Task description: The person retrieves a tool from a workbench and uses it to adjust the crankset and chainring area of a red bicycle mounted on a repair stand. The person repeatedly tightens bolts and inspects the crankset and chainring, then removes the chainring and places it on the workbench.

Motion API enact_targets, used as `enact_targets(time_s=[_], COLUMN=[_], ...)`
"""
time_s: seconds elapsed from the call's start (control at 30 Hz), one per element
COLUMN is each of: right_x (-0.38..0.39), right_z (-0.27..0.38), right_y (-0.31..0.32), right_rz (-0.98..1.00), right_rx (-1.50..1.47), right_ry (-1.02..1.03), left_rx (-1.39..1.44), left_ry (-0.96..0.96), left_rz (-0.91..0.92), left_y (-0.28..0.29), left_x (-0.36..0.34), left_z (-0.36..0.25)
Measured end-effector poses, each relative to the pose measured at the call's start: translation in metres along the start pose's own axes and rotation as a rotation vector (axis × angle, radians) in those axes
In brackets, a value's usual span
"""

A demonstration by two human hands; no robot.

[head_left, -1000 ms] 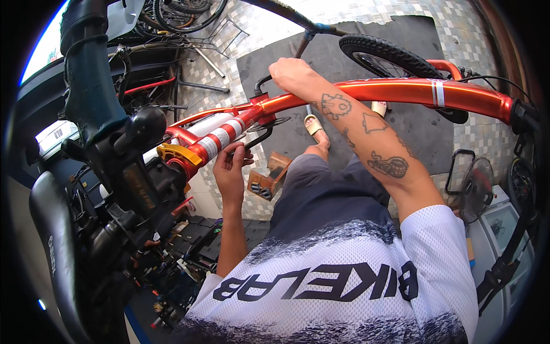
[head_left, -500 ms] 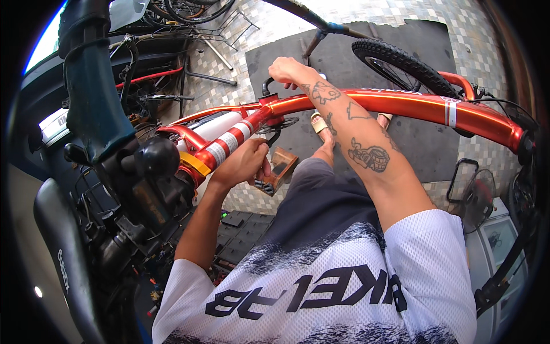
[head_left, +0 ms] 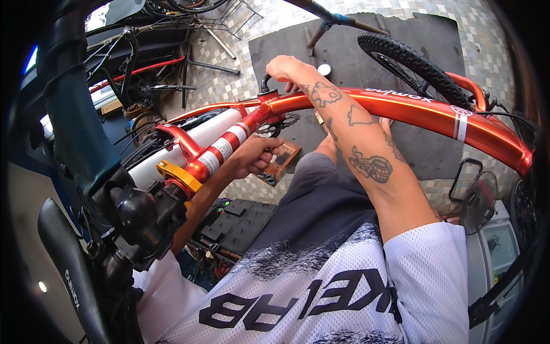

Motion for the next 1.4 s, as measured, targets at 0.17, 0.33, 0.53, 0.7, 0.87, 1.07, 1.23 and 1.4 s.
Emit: enact_targets(time_s=[0.17, 0.33, 0.53, 0.7, 0.87, 1.07, 1.23, 1.4], right_x=[0.005, 0.013, 0.012, -0.001, -0.003, 0.006, -0.005, -0.009], right_z=[-0.007, -0.010, -0.013, -0.013, -0.014, -0.017, -0.018, -0.018], right_y=[0.004, 0.003, 0.006, 0.005, 0.004, 0.009, 0.007, 0.005], right_rz=[-0.164, -0.257, -0.243, -0.276, -0.211, -0.221, -0.202, -0.288], right_rx=[-0.396, -0.508, -0.434, -0.316, -0.398, -0.324, -0.190, -0.252], right_ry=[-0.200, -0.147, -0.216, -0.225, -0.201, -0.289, -0.288, -0.194], left_rx=[0.057, 0.044, 0.034, 0.009, 0.055, -0.145, -0.651, -0.628], left_ry=[-0.062, -0.171, -0.165, -0.152, -0.204, -0.129, -0.310, -0.536], left_rz=[-0.077, -0.143, -0.055, -0.095, -0.062, -0.115, -0.381, -0.431], left_y=[-0.003, -0.001, 0.004, 0.005, 0.004, 0.015, 0.028, 0.021], left_x=[-0.005, -0.010, -0.010, -0.011, -0.013, -0.012, 0.004, 0.023], left_z=[0.004, 0.008, 0.008, 0.008, 0.010, 0.005, -0.003, 0.010])
Point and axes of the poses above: each hand's wrist, its own x-axis away from the middle knuckle, its own y-axis out of the back of the hand, z = x × y, the point moved 5 cm from there along -x, towards the middle knuckle, and after that the axes turned 3 degrees about z, right-handed, at the moved point
